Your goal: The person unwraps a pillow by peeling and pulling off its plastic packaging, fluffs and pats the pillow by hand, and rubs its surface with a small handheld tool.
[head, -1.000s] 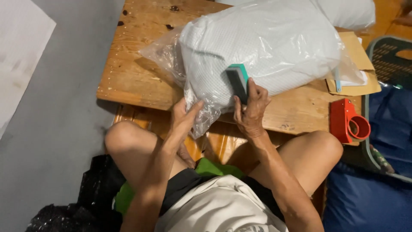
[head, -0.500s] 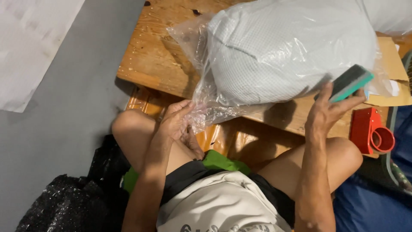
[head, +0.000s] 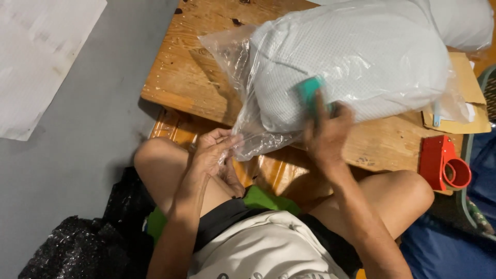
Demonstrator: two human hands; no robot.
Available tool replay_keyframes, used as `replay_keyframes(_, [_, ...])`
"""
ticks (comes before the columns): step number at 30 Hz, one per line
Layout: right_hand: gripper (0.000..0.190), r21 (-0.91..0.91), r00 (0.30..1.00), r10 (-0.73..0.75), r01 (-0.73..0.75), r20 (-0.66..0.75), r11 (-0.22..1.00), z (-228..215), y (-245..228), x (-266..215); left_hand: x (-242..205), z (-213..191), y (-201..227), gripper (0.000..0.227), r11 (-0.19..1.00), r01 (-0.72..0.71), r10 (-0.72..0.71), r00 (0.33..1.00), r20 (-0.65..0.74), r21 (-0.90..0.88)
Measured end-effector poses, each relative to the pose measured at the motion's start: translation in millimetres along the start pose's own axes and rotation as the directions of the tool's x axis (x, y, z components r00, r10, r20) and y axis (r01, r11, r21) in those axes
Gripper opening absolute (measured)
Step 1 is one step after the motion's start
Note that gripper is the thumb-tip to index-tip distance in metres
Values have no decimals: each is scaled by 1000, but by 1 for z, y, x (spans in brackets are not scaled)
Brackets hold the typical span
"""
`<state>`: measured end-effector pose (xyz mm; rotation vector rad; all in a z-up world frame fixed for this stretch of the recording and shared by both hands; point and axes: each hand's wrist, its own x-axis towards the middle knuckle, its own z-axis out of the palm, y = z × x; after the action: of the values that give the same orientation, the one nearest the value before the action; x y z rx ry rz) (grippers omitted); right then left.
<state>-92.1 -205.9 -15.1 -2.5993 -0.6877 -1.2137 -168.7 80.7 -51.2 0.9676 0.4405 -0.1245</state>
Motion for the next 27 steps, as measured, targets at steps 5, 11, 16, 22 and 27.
replay_keyframes(5, [52,8,970,239,-238,-49,971,-9,28,27,17,-14,-26,35,997,-50,48,998,28,57])
replay_keyframes(11, [73,14,994,-50,49,96,999,-1,-27,5,18,-8,-30,41,981,-162,155,986,68,110])
replay_keyframes(16, [54,122,990,129,-136,65,983,-22,-5,32,27,-8,-39,31,971,-194,182,979,96,141])
replay_keyframes(22, [91,-5,971,-80,84,226,996,-7,-35,9,30,-5,-35,30,950,-245,230,968,101,195])
replay_keyframes(27, [57,170,910,-236,188,342,967,-25,-51,22,30,-4,-25,17,932,-251,228,967,113,264])
